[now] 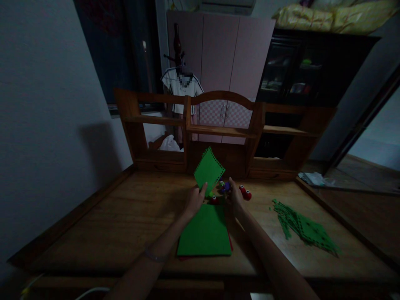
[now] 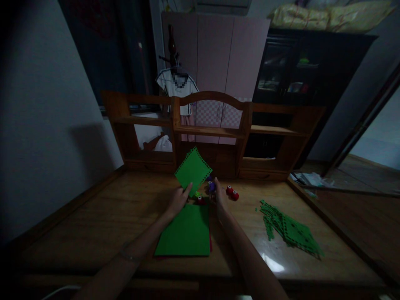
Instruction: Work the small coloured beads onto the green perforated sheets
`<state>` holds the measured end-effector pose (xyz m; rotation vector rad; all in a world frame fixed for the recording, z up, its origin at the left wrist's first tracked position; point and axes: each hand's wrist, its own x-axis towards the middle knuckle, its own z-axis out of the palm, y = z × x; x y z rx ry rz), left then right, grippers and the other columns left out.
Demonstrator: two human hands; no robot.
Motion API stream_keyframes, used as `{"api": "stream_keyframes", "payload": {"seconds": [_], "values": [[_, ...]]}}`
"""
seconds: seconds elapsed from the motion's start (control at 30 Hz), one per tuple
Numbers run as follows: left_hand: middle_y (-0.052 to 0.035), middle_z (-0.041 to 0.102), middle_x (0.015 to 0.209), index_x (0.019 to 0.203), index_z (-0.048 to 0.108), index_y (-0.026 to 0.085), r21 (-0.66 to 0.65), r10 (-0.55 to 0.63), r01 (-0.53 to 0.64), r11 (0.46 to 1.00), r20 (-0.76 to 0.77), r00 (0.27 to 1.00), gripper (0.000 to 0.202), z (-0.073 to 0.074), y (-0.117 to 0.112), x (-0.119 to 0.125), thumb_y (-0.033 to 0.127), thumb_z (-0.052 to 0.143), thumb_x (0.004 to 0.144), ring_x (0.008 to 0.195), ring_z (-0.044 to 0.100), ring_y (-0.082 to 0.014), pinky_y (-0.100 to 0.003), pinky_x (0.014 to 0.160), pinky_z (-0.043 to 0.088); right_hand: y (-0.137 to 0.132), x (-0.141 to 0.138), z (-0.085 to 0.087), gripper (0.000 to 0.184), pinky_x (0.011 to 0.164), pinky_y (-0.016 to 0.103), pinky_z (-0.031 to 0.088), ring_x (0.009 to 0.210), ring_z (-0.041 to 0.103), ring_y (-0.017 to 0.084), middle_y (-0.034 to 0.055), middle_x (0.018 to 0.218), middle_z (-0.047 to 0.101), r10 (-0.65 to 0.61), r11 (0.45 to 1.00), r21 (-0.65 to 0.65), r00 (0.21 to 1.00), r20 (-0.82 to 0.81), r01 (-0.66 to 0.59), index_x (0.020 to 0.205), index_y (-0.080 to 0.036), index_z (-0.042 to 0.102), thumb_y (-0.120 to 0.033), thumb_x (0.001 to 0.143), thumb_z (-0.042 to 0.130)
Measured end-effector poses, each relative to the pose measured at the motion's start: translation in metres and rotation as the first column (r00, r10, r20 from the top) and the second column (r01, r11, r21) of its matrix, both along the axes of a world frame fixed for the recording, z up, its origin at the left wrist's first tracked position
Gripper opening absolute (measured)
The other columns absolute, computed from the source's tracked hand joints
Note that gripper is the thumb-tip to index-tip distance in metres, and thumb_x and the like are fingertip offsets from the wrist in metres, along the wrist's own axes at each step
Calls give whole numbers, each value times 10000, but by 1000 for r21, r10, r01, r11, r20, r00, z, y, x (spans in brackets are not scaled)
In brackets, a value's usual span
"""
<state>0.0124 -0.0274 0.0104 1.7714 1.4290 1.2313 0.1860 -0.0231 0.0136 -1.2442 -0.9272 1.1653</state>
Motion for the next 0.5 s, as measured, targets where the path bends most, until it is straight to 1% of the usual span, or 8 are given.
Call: {"api": "stream_keyframes", "payload": {"seconds": [0.13,0.23,0.37,0.5], "values": [[-22,542,469,615,597,149,-47,12,-12,999,9,1000,548,1,0,0,570,346,860,526,551,-158,-238,537,343,-2,0,8,585,367,257,304,362,449,129,44,465,553,10,1000,23,999,32,-11,618,-182,595,-733,714,426],[-16,532,460,615,597,152,-47,25,-25,999,9,1000,541,0,0,1,575,359,854,528,554,-158,-236,538,342,-2,0,11,567,387,262,328,401,503,150,45,478,572,18,998,59,998,55,-21,635,-185,608,-720,714,437],[-19,543,470,622,600,154,-51,14,-13,999,24,1000,534,0,0,0,574,363,852,533,562,-162,-236,532,344,0,1,8,560,415,263,364,410,509,140,50,514,599,25,997,73,998,59,-29,635,-167,616,-703,712,469],[-28,541,449,621,610,155,-70,8,-5,998,36,999,534,1,0,0,572,368,850,535,572,-173,-243,533,356,1,1,4,572,426,256,376,402,501,128,44,534,610,34,996,85,997,62,-40,685,-145,635,-696,708,482]]}}
